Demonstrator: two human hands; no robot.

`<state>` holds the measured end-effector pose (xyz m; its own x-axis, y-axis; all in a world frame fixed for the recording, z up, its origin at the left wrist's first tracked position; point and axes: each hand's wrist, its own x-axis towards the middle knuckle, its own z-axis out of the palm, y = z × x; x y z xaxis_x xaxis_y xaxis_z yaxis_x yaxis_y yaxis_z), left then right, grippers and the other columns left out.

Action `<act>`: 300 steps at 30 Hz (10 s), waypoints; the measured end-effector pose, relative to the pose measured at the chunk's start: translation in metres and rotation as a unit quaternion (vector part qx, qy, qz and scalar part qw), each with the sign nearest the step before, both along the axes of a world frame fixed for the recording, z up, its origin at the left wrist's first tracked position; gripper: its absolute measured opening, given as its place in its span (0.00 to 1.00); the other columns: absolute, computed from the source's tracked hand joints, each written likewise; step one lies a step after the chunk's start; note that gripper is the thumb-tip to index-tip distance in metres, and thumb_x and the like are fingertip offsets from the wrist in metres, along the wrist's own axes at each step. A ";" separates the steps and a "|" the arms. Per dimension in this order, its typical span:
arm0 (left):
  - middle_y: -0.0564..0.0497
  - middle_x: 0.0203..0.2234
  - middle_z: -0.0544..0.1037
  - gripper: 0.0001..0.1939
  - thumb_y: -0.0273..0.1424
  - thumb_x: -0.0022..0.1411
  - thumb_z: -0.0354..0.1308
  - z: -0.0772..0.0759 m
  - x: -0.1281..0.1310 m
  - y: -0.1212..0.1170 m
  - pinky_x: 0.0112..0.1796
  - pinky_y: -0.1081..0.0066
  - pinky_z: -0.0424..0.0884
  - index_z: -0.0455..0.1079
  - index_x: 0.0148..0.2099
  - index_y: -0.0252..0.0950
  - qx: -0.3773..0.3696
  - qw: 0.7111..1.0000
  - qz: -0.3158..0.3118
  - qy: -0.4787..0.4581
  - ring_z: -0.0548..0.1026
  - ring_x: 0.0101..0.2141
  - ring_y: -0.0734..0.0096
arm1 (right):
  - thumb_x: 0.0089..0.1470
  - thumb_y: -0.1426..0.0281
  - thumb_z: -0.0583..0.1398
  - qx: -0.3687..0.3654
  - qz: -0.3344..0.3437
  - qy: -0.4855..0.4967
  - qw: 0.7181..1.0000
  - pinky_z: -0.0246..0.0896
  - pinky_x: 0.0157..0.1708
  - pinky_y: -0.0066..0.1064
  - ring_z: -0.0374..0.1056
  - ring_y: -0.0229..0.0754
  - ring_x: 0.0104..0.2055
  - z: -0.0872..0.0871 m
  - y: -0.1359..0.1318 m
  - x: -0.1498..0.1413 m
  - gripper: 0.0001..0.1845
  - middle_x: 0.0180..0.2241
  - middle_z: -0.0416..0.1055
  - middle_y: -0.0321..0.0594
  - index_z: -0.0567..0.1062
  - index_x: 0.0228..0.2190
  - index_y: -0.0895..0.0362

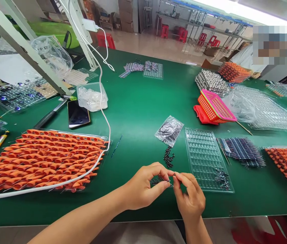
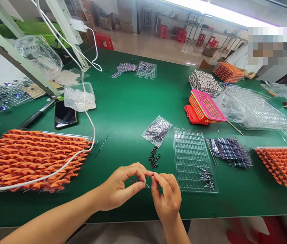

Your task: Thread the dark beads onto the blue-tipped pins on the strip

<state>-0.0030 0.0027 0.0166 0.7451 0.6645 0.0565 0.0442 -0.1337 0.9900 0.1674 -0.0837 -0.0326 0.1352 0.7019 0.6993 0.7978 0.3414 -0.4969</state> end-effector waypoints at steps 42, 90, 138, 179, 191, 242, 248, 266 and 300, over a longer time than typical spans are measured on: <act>0.47 0.27 0.78 0.09 0.33 0.56 0.64 -0.009 0.013 -0.004 0.33 0.69 0.73 0.75 0.34 0.30 -0.203 0.976 0.079 -0.020 0.75 0.28 0.71 | 0.58 0.75 0.61 -0.115 0.031 0.280 0.953 0.63 0.22 0.25 0.68 0.36 0.28 -0.005 -0.013 -0.009 0.06 0.32 0.71 0.39 0.76 0.38 0.54; 0.50 0.27 0.75 0.12 0.37 0.53 0.64 -0.012 0.015 -0.002 0.27 0.73 0.67 0.70 0.32 0.32 -0.229 0.969 0.083 0.031 0.70 0.25 0.75 | 0.57 0.71 0.63 -0.195 0.092 0.441 0.871 0.58 0.19 0.24 0.63 0.32 0.23 -0.012 -0.011 -0.001 0.02 0.28 0.68 0.35 0.77 0.33 0.55; 0.55 0.20 0.71 0.09 0.32 0.48 0.63 -0.022 0.013 0.001 0.26 0.74 0.61 0.68 0.28 0.32 -0.301 0.951 0.031 0.055 0.66 0.22 0.77 | 0.45 0.66 0.72 -0.352 0.198 0.594 0.696 0.61 0.19 0.22 0.66 0.32 0.20 -0.004 0.001 0.008 0.07 0.22 0.69 0.35 0.82 0.25 0.56; 0.51 0.28 0.79 0.12 0.34 0.52 0.67 -0.022 0.011 0.005 0.35 0.72 0.69 0.74 0.36 0.33 -0.244 0.967 0.066 0.032 0.75 0.31 0.71 | 0.54 0.60 0.66 -0.325 0.087 0.453 0.826 0.59 0.27 0.27 0.63 0.35 0.27 -0.010 0.001 0.008 0.11 0.27 0.69 0.36 0.78 0.32 0.56; 0.51 0.26 0.78 0.08 0.35 0.57 0.63 -0.014 0.012 0.004 0.35 0.72 0.67 0.75 0.32 0.33 -0.104 0.986 0.083 0.097 0.72 0.30 0.70 | 0.54 0.56 0.65 -0.308 0.070 0.451 0.835 0.61 0.28 0.27 0.63 0.37 0.27 0.010 -0.003 0.002 0.15 0.27 0.69 0.36 0.78 0.32 0.56; 0.54 0.27 0.72 0.12 0.39 0.59 0.62 -0.037 0.008 0.021 0.30 0.74 0.62 0.67 0.34 0.34 -0.199 0.974 0.102 0.042 0.68 0.29 0.74 | 0.64 0.72 0.54 -0.209 -0.005 -0.067 0.976 0.66 0.41 0.34 0.70 0.43 0.41 0.007 -0.014 0.043 0.09 0.38 0.73 0.42 0.74 0.42 0.54; 0.54 0.26 0.71 0.12 0.38 0.59 0.61 -0.035 0.008 0.022 0.31 0.73 0.61 0.67 0.34 0.34 -0.174 0.977 0.106 0.054 0.67 0.29 0.73 | 0.61 0.76 0.53 -0.264 -0.054 -0.148 0.952 0.67 0.37 0.38 0.69 0.47 0.39 -0.010 0.020 0.020 0.11 0.37 0.71 0.44 0.74 0.40 0.57; 0.54 0.26 0.71 0.11 0.38 0.58 0.60 -0.031 0.010 0.020 0.31 0.72 0.62 0.67 0.34 0.36 -0.197 0.973 0.104 0.057 0.68 0.28 0.72 | 0.62 0.74 0.52 -0.280 -0.029 -0.113 0.953 0.68 0.40 0.37 0.70 0.46 0.41 -0.004 0.002 0.025 0.11 0.39 0.72 0.44 0.73 0.43 0.55; 0.55 0.25 0.73 0.11 0.38 0.57 0.61 -0.030 0.009 0.019 0.29 0.73 0.64 0.68 0.33 0.36 -0.184 0.975 0.101 0.069 0.69 0.27 0.72 | 0.65 0.68 0.52 -0.280 -0.071 -0.110 0.951 0.62 0.31 0.30 0.69 0.40 0.31 -0.013 0.000 0.012 0.10 0.31 0.71 0.39 0.72 0.34 0.55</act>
<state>0.0061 0.0213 -0.0137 0.5805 0.7551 -0.3048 0.1687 0.2547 0.9522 0.1789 -0.0837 -0.0458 0.1501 0.9584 0.2428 0.9216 -0.0467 -0.3853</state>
